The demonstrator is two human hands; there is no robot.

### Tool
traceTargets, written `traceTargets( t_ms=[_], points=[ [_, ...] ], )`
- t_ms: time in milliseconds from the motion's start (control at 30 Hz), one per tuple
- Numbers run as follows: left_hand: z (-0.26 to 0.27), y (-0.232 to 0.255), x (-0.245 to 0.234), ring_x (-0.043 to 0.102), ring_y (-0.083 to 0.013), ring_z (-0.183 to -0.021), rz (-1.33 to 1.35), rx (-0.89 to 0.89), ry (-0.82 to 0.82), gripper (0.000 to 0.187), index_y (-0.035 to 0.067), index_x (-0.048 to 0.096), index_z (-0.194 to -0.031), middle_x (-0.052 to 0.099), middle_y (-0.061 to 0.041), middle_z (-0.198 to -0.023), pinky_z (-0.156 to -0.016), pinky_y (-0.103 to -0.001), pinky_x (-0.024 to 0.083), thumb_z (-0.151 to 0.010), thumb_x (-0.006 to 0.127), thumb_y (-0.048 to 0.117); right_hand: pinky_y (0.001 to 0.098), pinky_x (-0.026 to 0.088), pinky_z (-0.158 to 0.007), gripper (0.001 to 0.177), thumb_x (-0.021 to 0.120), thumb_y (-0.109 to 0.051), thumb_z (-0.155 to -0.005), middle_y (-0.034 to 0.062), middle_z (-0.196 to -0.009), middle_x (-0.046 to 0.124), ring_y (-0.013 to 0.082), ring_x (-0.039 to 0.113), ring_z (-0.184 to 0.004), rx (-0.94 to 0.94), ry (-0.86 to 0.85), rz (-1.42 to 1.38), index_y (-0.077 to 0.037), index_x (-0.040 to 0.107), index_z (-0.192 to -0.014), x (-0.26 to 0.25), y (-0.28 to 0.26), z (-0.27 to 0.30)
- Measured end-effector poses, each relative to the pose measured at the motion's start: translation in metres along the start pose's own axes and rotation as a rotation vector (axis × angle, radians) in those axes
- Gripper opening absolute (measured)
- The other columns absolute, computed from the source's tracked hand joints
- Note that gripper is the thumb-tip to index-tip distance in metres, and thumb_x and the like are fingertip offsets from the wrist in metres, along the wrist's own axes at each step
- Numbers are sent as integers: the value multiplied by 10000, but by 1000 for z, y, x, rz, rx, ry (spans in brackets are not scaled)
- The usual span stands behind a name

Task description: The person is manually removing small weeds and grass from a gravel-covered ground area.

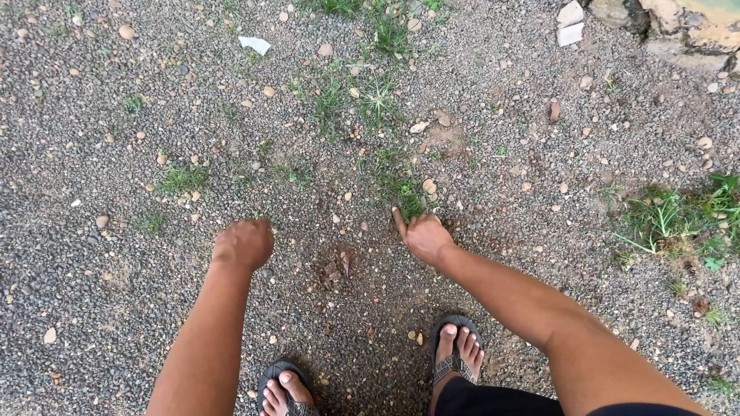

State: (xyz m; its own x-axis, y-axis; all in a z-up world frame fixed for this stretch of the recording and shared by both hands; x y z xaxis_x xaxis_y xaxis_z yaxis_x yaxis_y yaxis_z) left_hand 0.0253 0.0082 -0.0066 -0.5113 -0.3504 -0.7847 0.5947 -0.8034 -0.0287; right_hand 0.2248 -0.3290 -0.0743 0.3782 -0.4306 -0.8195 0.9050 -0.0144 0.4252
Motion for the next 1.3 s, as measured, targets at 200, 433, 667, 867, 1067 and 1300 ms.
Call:
traceTargets(
  t_ms=[200,433,667,867,1067,1300],
  points=[
    [5,2,-1,725,-333,-1138,-15,10,7,430,201,719,-1302,762,-126,-1215,-992,-518,554,-1021,412,308,430,425,-435,558,526,-95,-869,166,-724,637,310,601,-589,105,13,3,82,531,-1398,31,-10,-24],
    [9,1,-7,711,-349,-1166,-1,12,-11,447,193,698,-1324,752,-131,-1238,-1010,-518,546,-1024,384,301,450,384,-427,563,459,-72,-887,220,-766,626,353,575,-612,158,-30,82,116,491,-1416,44,-14,-35],
    [13,1,-13,712,-338,-1160,14,0,-11,444,209,708,-1310,754,-123,-1225,-1007,-511,548,-1017,386,295,480,357,-416,386,465,-91,-872,249,-759,581,387,544,-610,172,-17,104,111,630,-1156,104,-19,-62],
    [11,-4,-6,709,-325,-1162,8,2,-8,446,204,694,-1322,752,-123,-1216,-999,-498,554,-1028,371,293,491,349,-414,303,448,-125,-916,233,-768,583,383,537,-625,217,-63,113,56,673,-1005,83,-13,-67],
    [12,-11,-4,717,-304,-1150,-8,-9,-8,451,198,701,-1312,759,-100,-1208,-986,-491,561,-1029,361,287,461,333,-428,295,412,-130,-937,208,-782,585,358,550,-656,264,-141,52,22,663,-969,96,-10,-71],
    [8,-15,5,715,-299,-1145,4,-13,-1,432,197,709,-1288,763,-96,-1194,-990,-501,554,-1027,376,284,468,464,-566,373,331,-186,-1000,107,-881,716,301,693,-807,255,-308,-269,-52,675,-1060,33,12,-57]
  ],
)
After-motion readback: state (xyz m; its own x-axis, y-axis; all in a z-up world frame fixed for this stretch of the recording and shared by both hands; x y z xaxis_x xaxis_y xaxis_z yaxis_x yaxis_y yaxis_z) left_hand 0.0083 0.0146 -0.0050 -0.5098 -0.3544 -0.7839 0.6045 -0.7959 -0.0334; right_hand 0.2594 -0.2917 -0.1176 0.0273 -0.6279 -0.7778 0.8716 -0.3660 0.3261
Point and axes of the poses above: each hand's wrist, its own z-axis away from the middle knuckle, its own x-axis out of the palm, y = z × x, the point moved 1 cm from there along -z, towards the middle knuckle
